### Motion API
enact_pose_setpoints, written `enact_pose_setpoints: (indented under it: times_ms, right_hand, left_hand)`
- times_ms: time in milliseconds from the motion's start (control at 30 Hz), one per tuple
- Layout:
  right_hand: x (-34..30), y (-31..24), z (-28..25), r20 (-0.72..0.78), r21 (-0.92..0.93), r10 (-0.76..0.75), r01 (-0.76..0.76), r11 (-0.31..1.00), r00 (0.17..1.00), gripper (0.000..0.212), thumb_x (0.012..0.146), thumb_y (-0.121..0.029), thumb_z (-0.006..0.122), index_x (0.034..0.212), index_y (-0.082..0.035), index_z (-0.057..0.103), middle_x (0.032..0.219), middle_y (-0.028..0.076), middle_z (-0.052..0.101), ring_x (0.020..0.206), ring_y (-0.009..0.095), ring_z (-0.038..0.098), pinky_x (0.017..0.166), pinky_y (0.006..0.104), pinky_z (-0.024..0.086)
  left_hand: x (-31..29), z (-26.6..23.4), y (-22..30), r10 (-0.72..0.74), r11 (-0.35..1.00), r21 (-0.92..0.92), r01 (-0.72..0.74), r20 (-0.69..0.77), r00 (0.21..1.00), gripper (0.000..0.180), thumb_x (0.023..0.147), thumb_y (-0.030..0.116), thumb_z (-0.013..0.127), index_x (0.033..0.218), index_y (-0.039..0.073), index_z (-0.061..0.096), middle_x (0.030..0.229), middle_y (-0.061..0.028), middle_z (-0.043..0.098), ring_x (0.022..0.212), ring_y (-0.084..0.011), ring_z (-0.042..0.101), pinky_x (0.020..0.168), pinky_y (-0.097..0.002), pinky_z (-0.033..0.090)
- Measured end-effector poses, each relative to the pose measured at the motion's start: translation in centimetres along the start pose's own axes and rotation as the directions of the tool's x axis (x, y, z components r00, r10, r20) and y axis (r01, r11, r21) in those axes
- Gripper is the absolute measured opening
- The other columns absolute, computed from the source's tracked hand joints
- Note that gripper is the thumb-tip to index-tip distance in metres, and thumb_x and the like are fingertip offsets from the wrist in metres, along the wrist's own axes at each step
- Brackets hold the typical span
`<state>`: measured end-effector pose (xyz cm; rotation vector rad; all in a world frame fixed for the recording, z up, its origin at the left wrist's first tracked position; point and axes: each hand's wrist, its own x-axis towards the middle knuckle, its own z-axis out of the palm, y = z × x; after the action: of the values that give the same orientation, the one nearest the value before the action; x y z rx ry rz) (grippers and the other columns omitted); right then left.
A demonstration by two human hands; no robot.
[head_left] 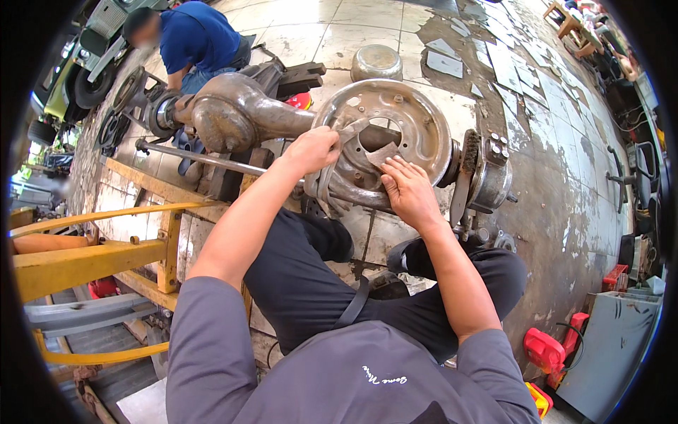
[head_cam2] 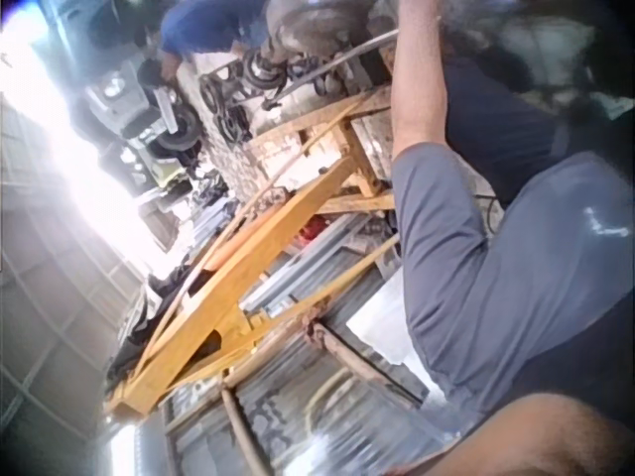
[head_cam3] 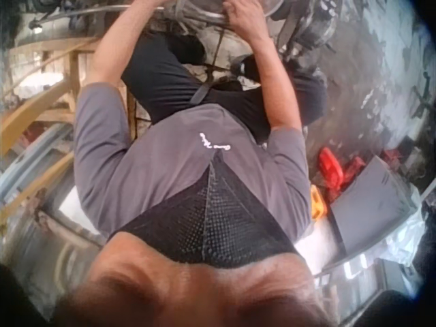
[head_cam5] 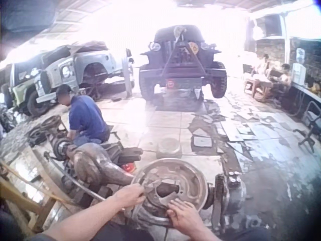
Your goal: The person scrubs the surface of a large metal axle housing with a sanding block, moving the block back and forth across the curved metal. The person continues to scrub different areas of the housing throughout the clip.
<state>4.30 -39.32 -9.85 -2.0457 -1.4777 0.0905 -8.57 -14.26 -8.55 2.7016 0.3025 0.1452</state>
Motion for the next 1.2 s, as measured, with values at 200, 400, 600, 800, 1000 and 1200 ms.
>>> enact_pose_setpoints:
  times_ms: [200,400,600,800,1000,1200]
  right_hand:
    - [0.0,-0.3,-0.3,-0.007,0.0,-0.005,0.005,1.0,1.0,0.036,0.103,-0.032,0.049,0.12,-0.006,0.067,0.13,0.013,0.065,0.131,0.029,0.053,0.111,0.0438,0.037]
    - [-0.1,0.0,-0.5,-0.022,-0.004,0.003,-0.003,1.0,1.0,0.036,0.104,-0.032,0.048,0.119,-0.006,0.068,0.129,0.013,0.065,0.13,0.029,0.054,0.11,0.0439,0.037]
    - [0.0,0.2,-0.2,-0.034,-0.017,-0.004,0.003,1.0,0.999,0.036,0.104,-0.033,0.048,0.12,-0.007,0.068,0.128,0.014,0.065,0.13,0.029,0.054,0.11,0.0444,0.038]
    - [0.0,0.1,-0.4,-0.042,-0.008,-0.015,0.014,1.0,0.999,0.037,0.104,-0.033,0.048,0.119,-0.006,0.067,0.128,0.014,0.066,0.129,0.029,0.054,0.109,0.0446,0.038]
    - [0.0,0.1,-0.3,-0.052,-0.019,-0.009,0.008,1.0,0.999,0.036,0.104,-0.033,0.049,0.118,-0.006,0.068,0.127,0.014,0.066,0.129,0.029,0.055,0.108,0.0441,0.039]
    - [-0.2,0.0,-0.3,-0.045,-0.023,-0.01,0.009,1.0,0.999,0.037,0.103,-0.033,0.049,0.119,-0.005,0.068,0.127,0.014,0.066,0.128,0.029,0.055,0.108,0.0438,0.039]
  left_hand:
    - [0.3,1.9,0.6,-0.191,0.981,0.006,0.193,-0.126,0.974,0.019,0.085,0.02,0.067,0.09,0.001,0.064,0.096,-0.0214,0.064,0.099,-0.0386,0.062,0.088,-0.0459,0.049]
    - [-0.7,0.3,0.7,-0.076,0.996,0.041,0.075,0.012,0.997,0.019,0.086,0.019,0.07,0.095,0.003,0.069,0.095,-0.0195,0.066,0.097,-0.037,0.064,0.088,-0.0442,0.05]
    - [0.4,-1.1,1.2,-0.328,0.932,-0.108,0.347,0.157,0.931,0.025,0.085,0.025,0.075,0.1,0.006,0.076,0.094,-0.0164,0.074,0.091,-0.0301,0.07,0.085,-0.0384,0.054]
    - [0.1,-2.2,-0.1,-0.321,0.914,-0.185,0.362,0.218,0.922,0.028,0.087,0.028,0.075,0.11,0.012,0.076,0.102,-0.0157,0.074,0.097,-0.0237,0.071,0.091,-0.0367,0.052]
    - [0.0,-0.7,0.9,-0.331,0.93,-0.146,0.336,0.056,0.942,0.026,0.09,0.025,0.071,0.11,0.008,0.075,0.102,-0.0142,0.075,0.096,-0.0217,0.071,0.09,-0.0332,0.053]
    - [-1.0,-1.2,-0.1,-0.327,0.875,-0.303,0.377,0.204,0.923,0.025,0.086,0.012,0.072,0.111,0.009,0.075,0.097,-0.0106,0.076,0.09,-0.0165,0.07,0.087,-0.0316,0.053]
